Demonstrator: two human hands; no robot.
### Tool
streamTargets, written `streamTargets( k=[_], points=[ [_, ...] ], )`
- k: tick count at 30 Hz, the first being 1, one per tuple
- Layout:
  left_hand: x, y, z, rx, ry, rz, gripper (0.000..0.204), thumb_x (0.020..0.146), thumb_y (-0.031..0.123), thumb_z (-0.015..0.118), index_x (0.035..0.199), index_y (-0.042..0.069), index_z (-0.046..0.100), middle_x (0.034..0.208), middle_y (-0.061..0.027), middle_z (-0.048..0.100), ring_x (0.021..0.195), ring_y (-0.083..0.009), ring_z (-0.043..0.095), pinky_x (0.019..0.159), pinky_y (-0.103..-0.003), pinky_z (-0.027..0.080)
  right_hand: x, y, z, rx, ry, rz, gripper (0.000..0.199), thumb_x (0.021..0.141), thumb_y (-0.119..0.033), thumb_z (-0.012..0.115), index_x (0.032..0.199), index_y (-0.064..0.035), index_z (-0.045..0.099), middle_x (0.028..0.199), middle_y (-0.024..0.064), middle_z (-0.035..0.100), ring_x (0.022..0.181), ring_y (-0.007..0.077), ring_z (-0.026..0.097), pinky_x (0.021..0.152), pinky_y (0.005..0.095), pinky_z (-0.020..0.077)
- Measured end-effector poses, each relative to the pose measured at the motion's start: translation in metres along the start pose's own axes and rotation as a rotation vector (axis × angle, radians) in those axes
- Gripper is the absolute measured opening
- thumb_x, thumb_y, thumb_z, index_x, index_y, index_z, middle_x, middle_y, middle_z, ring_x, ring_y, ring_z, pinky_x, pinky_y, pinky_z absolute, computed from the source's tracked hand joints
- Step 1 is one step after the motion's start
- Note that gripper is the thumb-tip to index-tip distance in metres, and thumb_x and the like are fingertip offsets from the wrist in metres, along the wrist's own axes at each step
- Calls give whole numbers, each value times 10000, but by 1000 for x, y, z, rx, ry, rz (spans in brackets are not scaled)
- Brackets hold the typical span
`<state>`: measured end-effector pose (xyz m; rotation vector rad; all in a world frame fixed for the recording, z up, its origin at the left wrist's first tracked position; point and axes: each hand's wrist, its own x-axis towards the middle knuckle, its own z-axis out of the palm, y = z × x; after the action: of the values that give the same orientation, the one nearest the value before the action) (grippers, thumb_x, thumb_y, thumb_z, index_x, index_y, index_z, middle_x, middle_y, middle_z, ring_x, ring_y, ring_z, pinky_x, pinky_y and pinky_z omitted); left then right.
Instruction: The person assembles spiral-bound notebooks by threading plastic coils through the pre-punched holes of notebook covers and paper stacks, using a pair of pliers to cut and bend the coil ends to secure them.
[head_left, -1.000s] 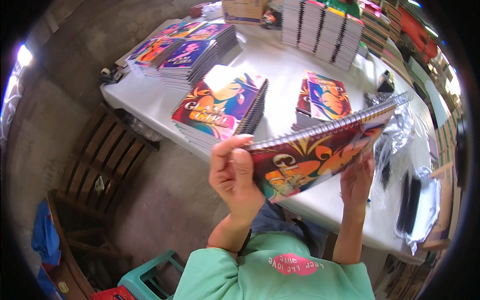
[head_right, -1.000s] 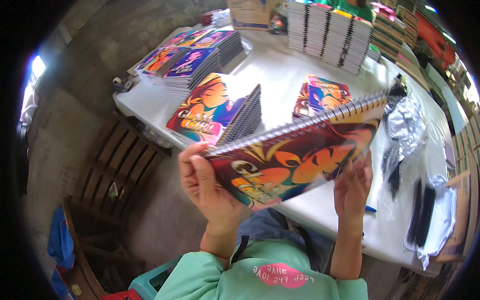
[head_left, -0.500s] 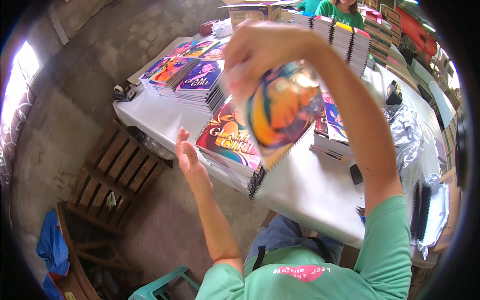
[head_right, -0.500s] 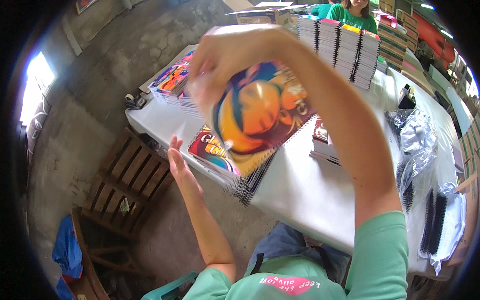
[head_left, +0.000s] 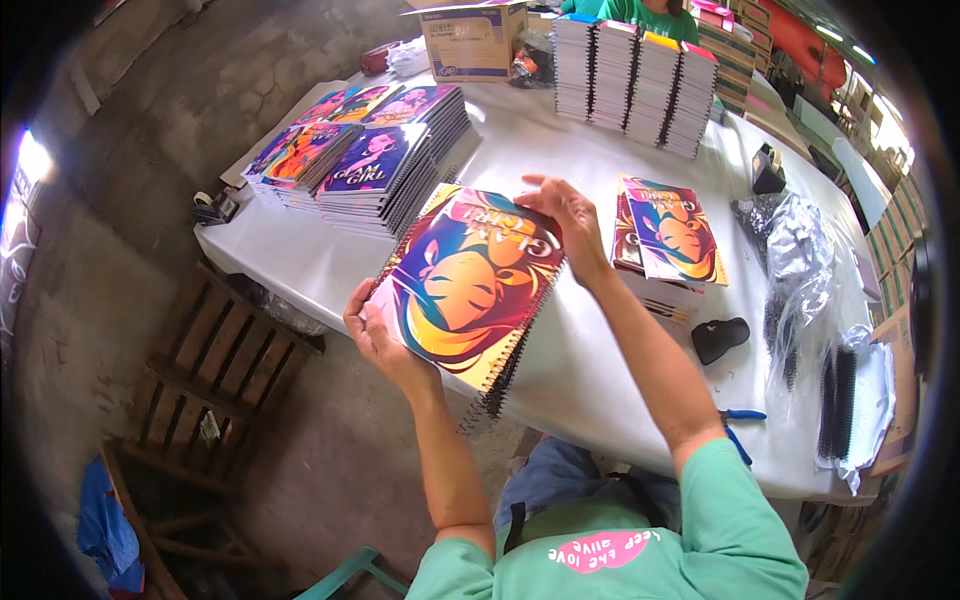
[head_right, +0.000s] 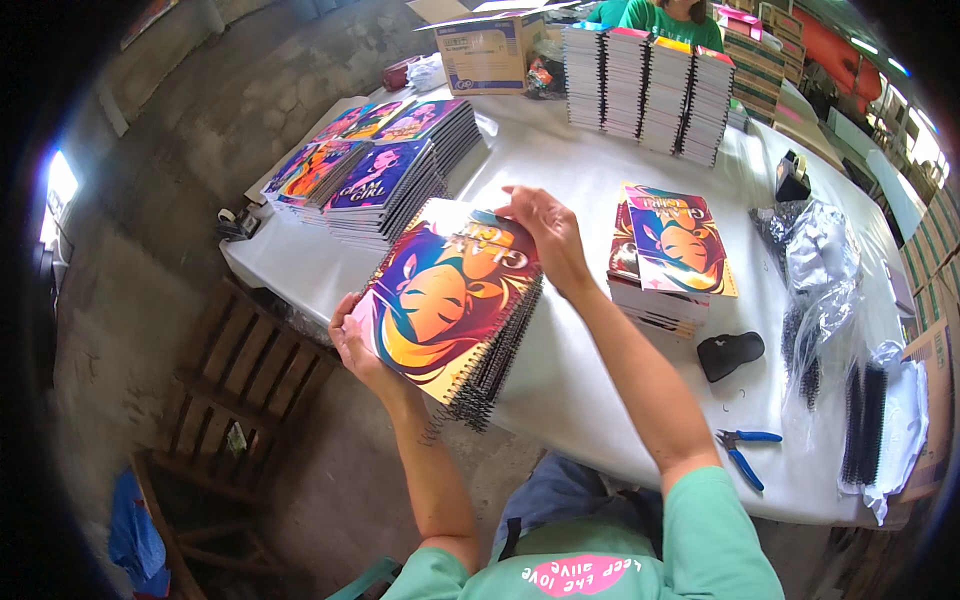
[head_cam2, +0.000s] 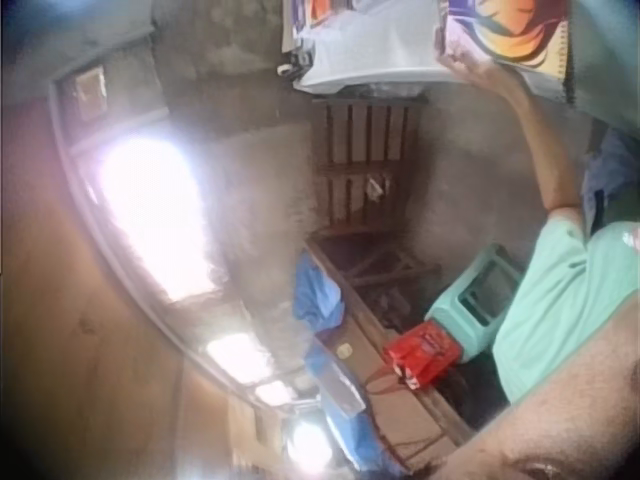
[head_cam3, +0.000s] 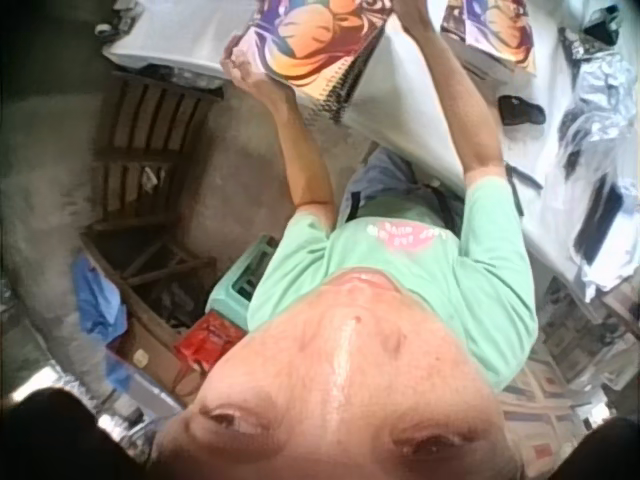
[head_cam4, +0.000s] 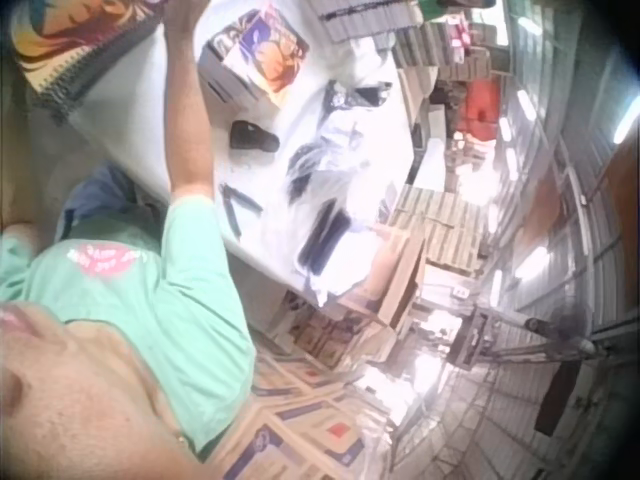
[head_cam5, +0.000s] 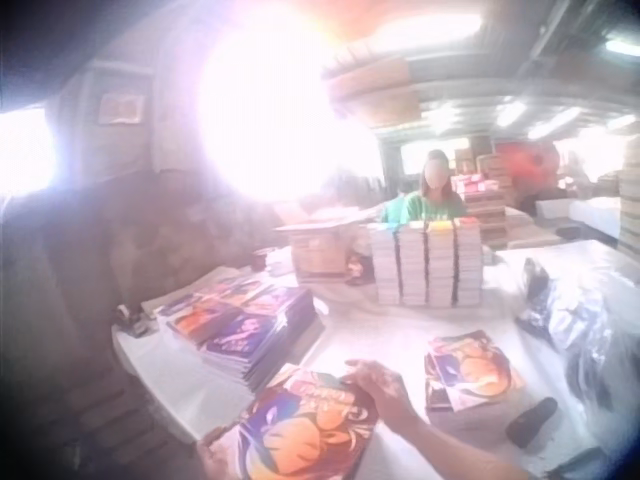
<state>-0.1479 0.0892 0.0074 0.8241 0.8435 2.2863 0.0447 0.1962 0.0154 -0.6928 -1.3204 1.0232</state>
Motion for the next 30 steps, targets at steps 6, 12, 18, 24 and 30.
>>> streamTargets(
  k=[6,12,18,24,30],
  points=[
    [3,-7,10,189,55,1,280,986,264,365,1102,20,436,993,-136,532,900,-177,559,778,-291,474,24,2,14,-149,409,131,346,869,-303,533,841,1,696,741,108,690,694,146,641,691,268,484],
    [12,0,-22,606,173,443,362,982,318,361,1133,5,464,1083,-118,504,1105,-192,451,984,-368,334,15,-16,-21,-680,219,-218,425,843,-351,594,1131,-39,601,1070,155,635,979,292,606,865,350,454],
    [-103,70,73,238,-384,584,436,932,325,437,1194,-24,451,1214,-171,488,1174,-288,447,999,-401,337,-17,-44,-265,-1533,555,140,545,771,-487,651,1067,-31,616,1020,210,621,938,319,608,826,399,482],
    [-142,-17,129,575,-776,289,567,807,135,673,1306,7,438,1267,-221,403,1171,-363,433,952,-431,391,-64,-63,-270,-1159,267,546,568,639,-444,790,963,-9,620,794,154,637,688,248,630,624,351,499],
    [-164,17,141,543,-834,694,498,833,166,634,1271,-11,478,1255,-204,439,1197,-371,422,979,-474,354,-115,-174,-167,-1132,97,2,244,723,12,655,945,-55,582,815,118,674,680,202,665,591,309,505]
  ],
)
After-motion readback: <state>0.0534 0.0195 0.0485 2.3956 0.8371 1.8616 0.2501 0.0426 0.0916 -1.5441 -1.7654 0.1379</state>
